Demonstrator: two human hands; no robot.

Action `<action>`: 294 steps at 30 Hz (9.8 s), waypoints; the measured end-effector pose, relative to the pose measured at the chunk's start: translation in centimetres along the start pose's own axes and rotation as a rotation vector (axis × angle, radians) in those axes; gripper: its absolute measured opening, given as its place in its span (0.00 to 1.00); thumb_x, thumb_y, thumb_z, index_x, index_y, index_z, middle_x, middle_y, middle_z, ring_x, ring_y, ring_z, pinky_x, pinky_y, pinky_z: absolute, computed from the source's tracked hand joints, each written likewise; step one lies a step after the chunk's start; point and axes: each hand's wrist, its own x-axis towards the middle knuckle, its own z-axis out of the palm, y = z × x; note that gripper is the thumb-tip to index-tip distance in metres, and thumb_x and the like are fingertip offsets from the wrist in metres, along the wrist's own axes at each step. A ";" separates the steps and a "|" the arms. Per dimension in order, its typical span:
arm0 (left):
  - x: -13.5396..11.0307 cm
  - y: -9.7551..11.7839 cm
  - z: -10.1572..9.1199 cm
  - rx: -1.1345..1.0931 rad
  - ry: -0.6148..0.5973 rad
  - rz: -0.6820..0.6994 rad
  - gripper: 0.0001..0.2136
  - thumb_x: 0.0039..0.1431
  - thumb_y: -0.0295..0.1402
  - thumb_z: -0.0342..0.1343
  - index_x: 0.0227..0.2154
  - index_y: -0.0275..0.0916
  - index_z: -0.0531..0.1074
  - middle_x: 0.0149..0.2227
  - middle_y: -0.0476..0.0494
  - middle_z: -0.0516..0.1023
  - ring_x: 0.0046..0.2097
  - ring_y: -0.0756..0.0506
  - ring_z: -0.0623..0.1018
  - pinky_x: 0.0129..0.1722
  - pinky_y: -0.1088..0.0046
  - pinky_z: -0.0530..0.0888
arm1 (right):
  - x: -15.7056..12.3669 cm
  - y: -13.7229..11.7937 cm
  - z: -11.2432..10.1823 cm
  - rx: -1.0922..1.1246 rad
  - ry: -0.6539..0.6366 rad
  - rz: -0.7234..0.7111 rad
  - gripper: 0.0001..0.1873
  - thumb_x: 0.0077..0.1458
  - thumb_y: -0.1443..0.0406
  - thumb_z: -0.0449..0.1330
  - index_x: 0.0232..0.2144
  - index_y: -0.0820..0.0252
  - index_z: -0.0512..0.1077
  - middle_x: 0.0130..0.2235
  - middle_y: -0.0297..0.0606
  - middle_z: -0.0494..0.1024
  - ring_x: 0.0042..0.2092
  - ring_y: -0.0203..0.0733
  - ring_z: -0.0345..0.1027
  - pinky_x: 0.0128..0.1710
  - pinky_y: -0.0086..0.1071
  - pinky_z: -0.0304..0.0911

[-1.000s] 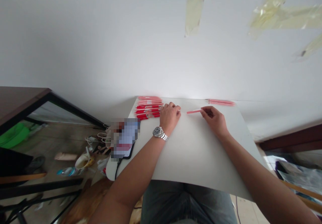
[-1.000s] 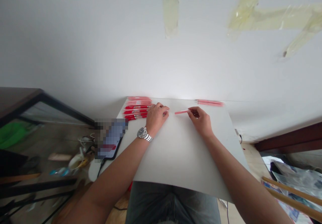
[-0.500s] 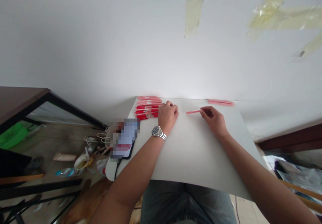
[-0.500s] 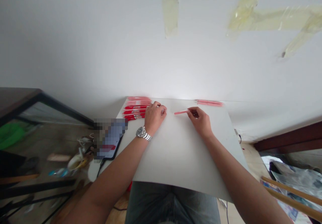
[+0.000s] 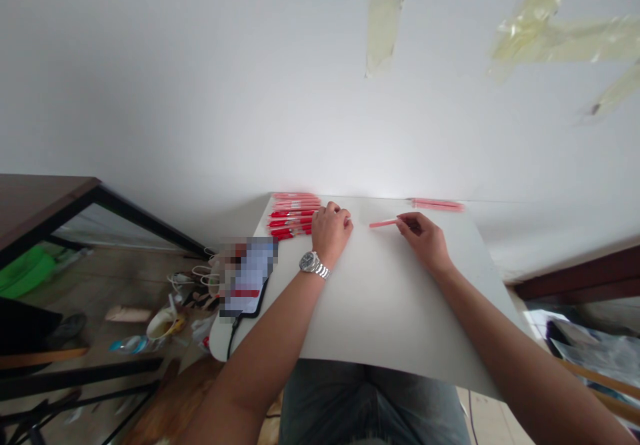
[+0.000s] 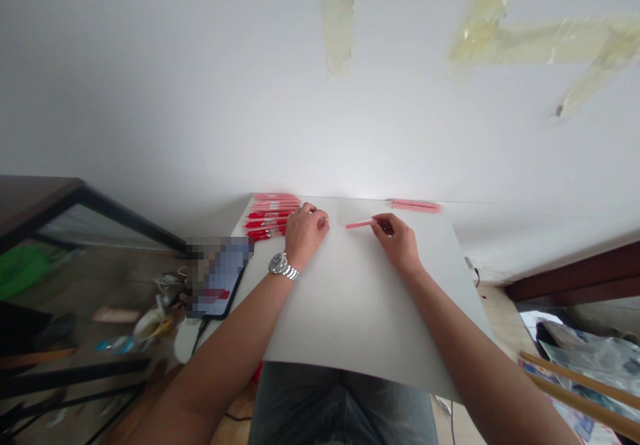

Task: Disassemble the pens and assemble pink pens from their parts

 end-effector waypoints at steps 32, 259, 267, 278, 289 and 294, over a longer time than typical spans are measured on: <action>-0.2 1.3 0.9 -0.222 -0.086 0.225 0.10 0.71 0.39 0.55 0.47 0.47 0.80 0.46 0.45 0.79 0.49 0.43 0.75 0.52 0.63 0.68 | -0.1 0.1 0.3 0.041 -0.079 -0.003 0.24 0.59 0.47 0.64 0.47 0.57 0.80 0.39 0.41 0.85 0.39 0.45 0.79 0.45 0.41 0.75; 1.2 -3.3 -1.6 -0.170 0.131 -0.119 0.09 0.67 0.34 0.52 0.29 0.42 0.68 0.33 0.45 0.76 0.36 0.45 0.73 0.33 0.69 0.61 | 0.5 0.0 -1.0 -0.236 0.106 -0.207 0.17 0.64 0.52 0.60 0.32 0.57 0.77 0.30 0.37 0.77 0.30 0.40 0.67 0.34 0.35 0.62; 1.1 -3.6 -1.4 -0.107 0.125 -0.081 0.08 0.68 0.34 0.53 0.31 0.43 0.71 0.34 0.44 0.75 0.37 0.43 0.73 0.33 0.68 0.61 | 0.3 -0.1 -1.1 -0.201 0.077 -0.128 0.20 0.64 0.49 0.58 0.35 0.57 0.80 0.32 0.40 0.81 0.32 0.43 0.70 0.35 0.36 0.63; 0.9 -3.7 -1.1 -0.045 0.076 -0.042 0.06 0.66 0.34 0.57 0.32 0.43 0.75 0.38 0.42 0.74 0.42 0.41 0.73 0.41 0.65 0.67 | 0.4 0.0 -0.9 -0.200 0.057 -0.114 0.19 0.64 0.51 0.58 0.35 0.58 0.81 0.33 0.39 0.82 0.33 0.43 0.71 0.36 0.36 0.63; 0.8 -3.3 -1.0 -0.016 0.065 -0.030 0.06 0.66 0.37 0.59 0.34 0.43 0.76 0.39 0.41 0.73 0.42 0.40 0.73 0.44 0.62 0.68 | 0.3 0.0 -1.0 -0.205 0.055 -0.123 0.18 0.64 0.52 0.58 0.36 0.57 0.81 0.34 0.40 0.82 0.32 0.43 0.71 0.36 0.36 0.64; 0.8 -3.4 -0.8 -0.012 0.045 -0.046 0.06 0.66 0.38 0.59 0.35 0.43 0.78 0.40 0.39 0.74 0.43 0.39 0.73 0.45 0.60 0.68 | 0.3 0.0 -1.0 -0.204 0.048 -0.125 0.19 0.64 0.51 0.57 0.35 0.58 0.81 0.34 0.41 0.83 0.32 0.43 0.71 0.36 0.37 0.65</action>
